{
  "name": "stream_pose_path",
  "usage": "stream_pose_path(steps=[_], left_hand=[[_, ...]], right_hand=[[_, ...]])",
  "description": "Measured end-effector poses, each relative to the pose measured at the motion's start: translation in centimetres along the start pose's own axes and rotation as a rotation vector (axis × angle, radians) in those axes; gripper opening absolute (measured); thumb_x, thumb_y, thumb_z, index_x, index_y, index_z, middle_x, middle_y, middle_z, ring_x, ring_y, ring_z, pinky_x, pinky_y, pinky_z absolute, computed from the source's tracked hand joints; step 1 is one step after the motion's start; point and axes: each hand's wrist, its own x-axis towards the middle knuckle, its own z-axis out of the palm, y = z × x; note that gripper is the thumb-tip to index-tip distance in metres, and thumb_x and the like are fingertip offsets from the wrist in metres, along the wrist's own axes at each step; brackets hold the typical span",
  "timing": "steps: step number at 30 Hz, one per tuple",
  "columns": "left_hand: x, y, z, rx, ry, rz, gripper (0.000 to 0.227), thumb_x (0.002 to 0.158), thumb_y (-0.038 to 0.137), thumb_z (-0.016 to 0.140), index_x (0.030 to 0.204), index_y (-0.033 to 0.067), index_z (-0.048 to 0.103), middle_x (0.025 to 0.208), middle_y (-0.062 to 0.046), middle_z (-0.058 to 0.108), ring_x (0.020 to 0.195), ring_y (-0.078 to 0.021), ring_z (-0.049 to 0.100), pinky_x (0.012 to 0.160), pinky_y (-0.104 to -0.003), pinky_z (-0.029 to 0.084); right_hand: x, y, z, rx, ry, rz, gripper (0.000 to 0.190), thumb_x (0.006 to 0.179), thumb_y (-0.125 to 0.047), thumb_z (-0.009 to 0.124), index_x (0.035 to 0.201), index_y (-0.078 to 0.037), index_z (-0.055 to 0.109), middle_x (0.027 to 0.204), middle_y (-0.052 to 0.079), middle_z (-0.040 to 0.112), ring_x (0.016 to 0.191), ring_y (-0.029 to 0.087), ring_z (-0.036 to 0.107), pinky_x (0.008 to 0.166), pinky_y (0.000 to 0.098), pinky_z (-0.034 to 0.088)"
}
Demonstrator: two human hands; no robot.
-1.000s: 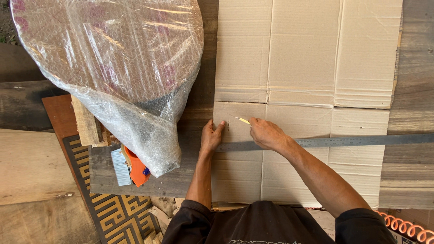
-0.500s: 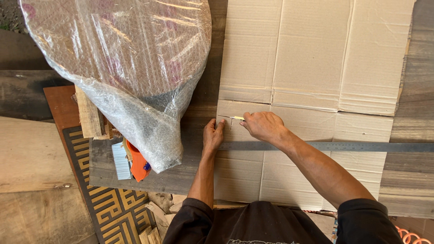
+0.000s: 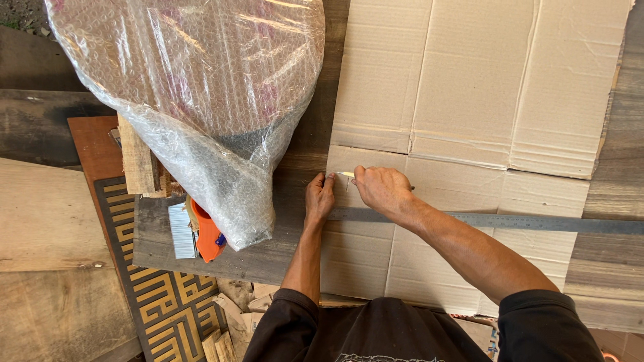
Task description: The person uses a metal ruler and a utility knife to cut a large piece of cardboard into smaller rectangular sections on a wooden workbench. They measure and score the cardboard along straight lines, then separate the cut pieces. The person also uses a sanding block on the edges of the cut cardboard.
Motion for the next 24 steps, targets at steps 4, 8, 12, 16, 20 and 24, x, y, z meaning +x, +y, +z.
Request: stream_pose_path(steps=[4, 8, 12, 16, 20, 24], left_hand=[[0.1, -0.2, 0.0, -0.013, 0.006, -0.001, 0.026, 0.100, 0.026, 0.060, 0.088, 0.0055, 0.072, 0.069, -0.009, 0.060, 0.077, -0.0202, 0.055, 0.070, -0.039, 0.047], [0.2, 0.2, -0.1, 0.015, 0.011, 0.023, 0.033, 0.103, 0.026, 0.055, 0.079, 0.0075, 0.068, 0.063, -0.007, 0.053, 0.068, -0.0191, 0.051, 0.062, -0.036, 0.041], [0.5, 0.5, 0.1, 0.027, 0.022, 0.039, 0.036, 0.104, 0.025, 0.052, 0.076, 0.0067, 0.066, 0.062, -0.007, 0.050, 0.066, -0.0196, 0.049, 0.060, -0.036, 0.039], [0.2, 0.8, 0.0, 0.040, 0.021, 0.045, 0.036, 0.104, 0.025, 0.052, 0.076, 0.0063, 0.065, 0.062, -0.008, 0.048, 0.066, -0.0204, 0.048, 0.060, -0.037, 0.038], [0.4, 0.4, 0.0, 0.027, 0.014, 0.047, 0.036, 0.104, 0.025, 0.052, 0.074, 0.0091, 0.063, 0.060, -0.005, 0.047, 0.065, -0.0181, 0.047, 0.059, -0.034, 0.037], [0.4, 0.5, -0.1, 0.015, -0.003, 0.040, 0.035, 0.104, 0.025, 0.052, 0.075, 0.0112, 0.064, 0.062, -0.001, 0.047, 0.066, -0.0160, 0.046, 0.060, -0.032, 0.038]], right_hand=[[-0.4, -0.7, -0.7, -0.045, 0.020, 0.016, 0.017, 0.097, -0.012, 0.045, 0.092, -0.009, 0.061, 0.068, 0.011, 0.071, 0.065, 0.028, 0.076, 0.055, 0.0415, 0.060], [-0.6, -0.7, -1.3, -0.033, -0.006, 0.027, 0.019, 0.097, -0.009, 0.043, 0.093, -0.008, 0.062, 0.069, 0.010, 0.071, 0.068, 0.026, 0.076, 0.058, 0.0399, 0.060], [-0.5, -0.7, -1.3, 0.005, -0.021, 0.021, 0.020, 0.097, -0.008, 0.043, 0.094, -0.008, 0.062, 0.070, 0.011, 0.072, 0.070, 0.026, 0.077, 0.060, 0.0408, 0.061], [-0.8, -0.5, -1.9, 0.017, -0.032, 0.011, 0.020, 0.098, -0.008, 0.043, 0.094, -0.007, 0.062, 0.071, 0.013, 0.072, 0.070, 0.027, 0.077, 0.060, 0.0412, 0.061], [-0.7, -0.6, -1.6, 0.021, -0.029, 0.004, 0.021, 0.098, -0.007, 0.042, 0.093, -0.006, 0.063, 0.069, 0.013, 0.071, 0.069, 0.027, 0.077, 0.059, 0.0410, 0.060], [-0.4, -1.2, -0.6, -0.064, 0.021, 0.046, 0.019, 0.097, -0.009, 0.044, 0.090, -0.010, 0.062, 0.065, 0.008, 0.069, 0.063, 0.023, 0.075, 0.053, 0.0391, 0.059]])
